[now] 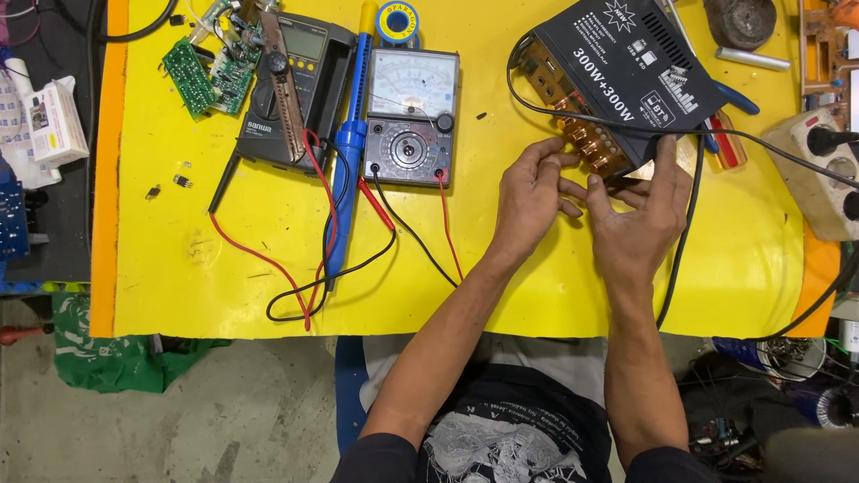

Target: The person handles a black power amplifier on a yellow workbench, rotating it to show different sides. They then plug a power cord into the device and a wall outlet, after which the amplifier's red LED display lights up. The person adjusts the knobs on the front panel while the device is powered on.

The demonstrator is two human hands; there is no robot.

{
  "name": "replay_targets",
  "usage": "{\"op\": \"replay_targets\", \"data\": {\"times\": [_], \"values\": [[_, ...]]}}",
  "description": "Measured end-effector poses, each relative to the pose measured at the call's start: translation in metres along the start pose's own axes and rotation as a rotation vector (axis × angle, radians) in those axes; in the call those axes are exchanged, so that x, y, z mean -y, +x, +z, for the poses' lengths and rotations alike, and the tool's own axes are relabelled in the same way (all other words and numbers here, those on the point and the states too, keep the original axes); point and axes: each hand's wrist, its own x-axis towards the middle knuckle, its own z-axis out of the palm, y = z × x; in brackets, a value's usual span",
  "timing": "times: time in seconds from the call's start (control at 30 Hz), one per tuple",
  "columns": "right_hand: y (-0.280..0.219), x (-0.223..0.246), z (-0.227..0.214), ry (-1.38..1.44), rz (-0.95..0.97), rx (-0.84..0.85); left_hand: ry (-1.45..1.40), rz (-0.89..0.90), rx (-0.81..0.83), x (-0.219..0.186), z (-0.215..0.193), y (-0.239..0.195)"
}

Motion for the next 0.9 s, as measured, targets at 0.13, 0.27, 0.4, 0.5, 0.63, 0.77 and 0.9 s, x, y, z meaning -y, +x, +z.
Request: {"op": "replay_targets", "data": {"times": [0.13,0.27,0.4,0.5,0.63,0.77,0.9], "values": [[0.002,-0.006,-0.003,-0.03,-0.058,0.002,-0.056,-0.115,0.098,0.009,-0.004,0.019],[0.004,-0.007,-0.006,-0.104,-0.113,0.009,-0.298,-0.267,0.143,0.024,-0.011,0.052],[0.011,-0.01,-0.015,-0.085,-0.026,0.013,-0.417,-0.242,0.23,0.024,-0.018,0.06],[0.011,-0.009,-0.018,-0.098,-0.005,0.034,-0.366,-0.228,0.218,0.024,-0.015,0.058],[0.012,-0.009,-0.018,-0.037,0.032,0.024,-0.365,-0.233,0.191,0.019,-0.015,0.054],[0.017,-0.012,-0.024,0.07,0.096,0.031,-0.355,-0.204,0.192,0.023,-0.013,0.053],[0.027,0.0,-0.034,0.107,0.175,0.051,-0.35,-0.166,0.206,0.024,-0.011,0.05]]}}
